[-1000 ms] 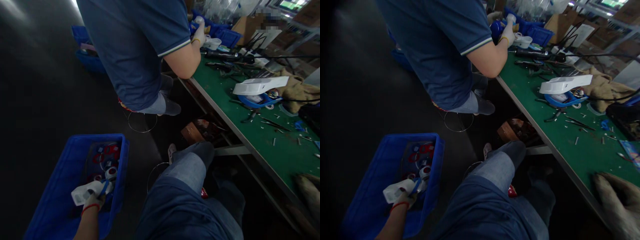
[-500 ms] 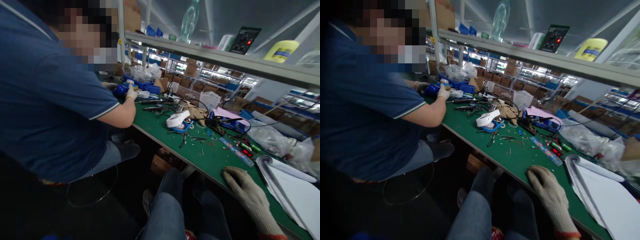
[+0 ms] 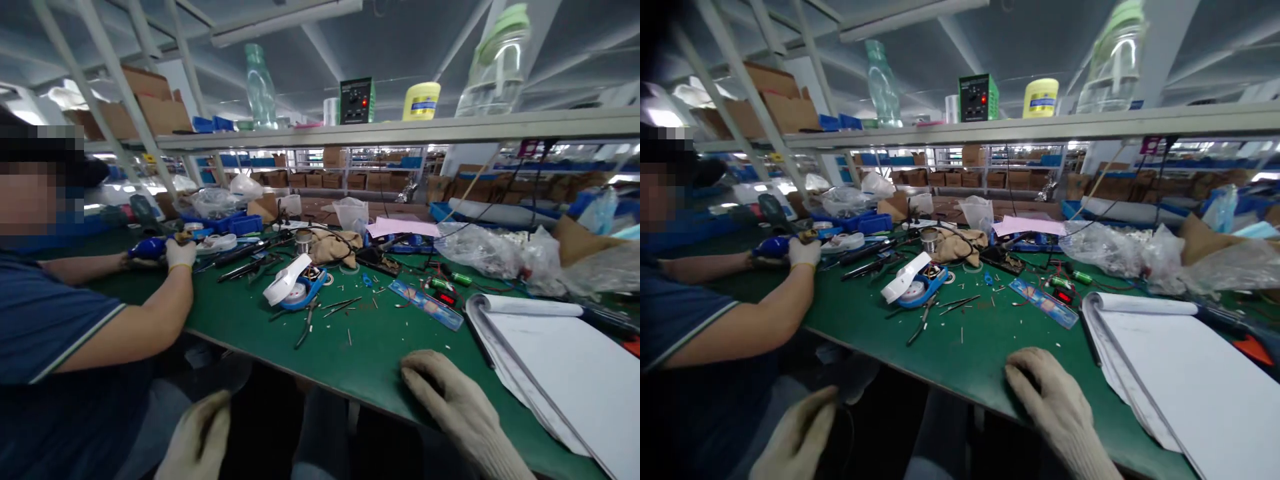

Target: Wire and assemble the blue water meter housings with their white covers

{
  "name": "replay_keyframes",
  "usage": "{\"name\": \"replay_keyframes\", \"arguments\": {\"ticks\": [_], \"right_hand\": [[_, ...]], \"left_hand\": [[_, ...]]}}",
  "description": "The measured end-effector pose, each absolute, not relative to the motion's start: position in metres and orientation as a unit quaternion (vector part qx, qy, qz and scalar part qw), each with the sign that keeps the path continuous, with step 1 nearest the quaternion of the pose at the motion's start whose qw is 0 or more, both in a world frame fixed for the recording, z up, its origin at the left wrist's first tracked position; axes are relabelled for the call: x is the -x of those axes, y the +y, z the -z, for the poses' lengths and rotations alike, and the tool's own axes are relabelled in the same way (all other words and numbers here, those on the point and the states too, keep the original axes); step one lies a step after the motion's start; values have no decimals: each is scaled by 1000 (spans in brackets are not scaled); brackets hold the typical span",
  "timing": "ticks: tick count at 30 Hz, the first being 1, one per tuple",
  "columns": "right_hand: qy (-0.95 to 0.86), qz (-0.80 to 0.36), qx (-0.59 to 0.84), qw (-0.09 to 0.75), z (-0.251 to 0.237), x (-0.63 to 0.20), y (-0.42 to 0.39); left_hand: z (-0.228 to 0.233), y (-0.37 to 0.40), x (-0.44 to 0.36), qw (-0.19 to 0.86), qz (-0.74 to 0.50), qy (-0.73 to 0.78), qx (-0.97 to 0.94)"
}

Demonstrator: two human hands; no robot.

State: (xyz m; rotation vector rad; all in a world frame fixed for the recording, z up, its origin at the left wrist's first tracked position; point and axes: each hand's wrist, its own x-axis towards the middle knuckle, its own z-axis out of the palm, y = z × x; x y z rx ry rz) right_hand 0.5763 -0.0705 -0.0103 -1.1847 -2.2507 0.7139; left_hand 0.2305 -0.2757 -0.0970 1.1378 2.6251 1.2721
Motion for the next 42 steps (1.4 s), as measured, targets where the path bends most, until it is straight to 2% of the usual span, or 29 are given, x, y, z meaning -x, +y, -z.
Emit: {"name": "replay_keyframes", "arguments": {"ticks": [3, 5, 9, 15, 26, 33, 39, 42], "right_hand": [[-821, -288, 421, 256, 11, -581, -71], [-820, -297, 413, 261, 13, -583, -71], [-819, -319, 393, 270, 17, -588, -71], [-812, -340, 382, 281, 16, -593, -71], [-827, -297, 354, 321, 24, -596, -77], [-832, -269, 349, 338, 25, -598, -79], [-817, -304, 366, 327, 22, -594, -76], [-790, -340, 379, 340, 16, -594, -68]], "left_hand": [[54, -200, -228, -92, -374, 801, -459], [29, -151, -231, -178, -230, 810, -509], [6, -82, -250, -207, -140, 811, -530], [7, -39, -262, -228, -79, 841, -485], [13, -12, -255, -252, -66, 859, -440], [-12, -33, -264, -311, -124, 823, -459], [-17, -70, -311, -384, -175, 736, -530], [-5, -79, -336, -420, -210, 620, -628]]}}
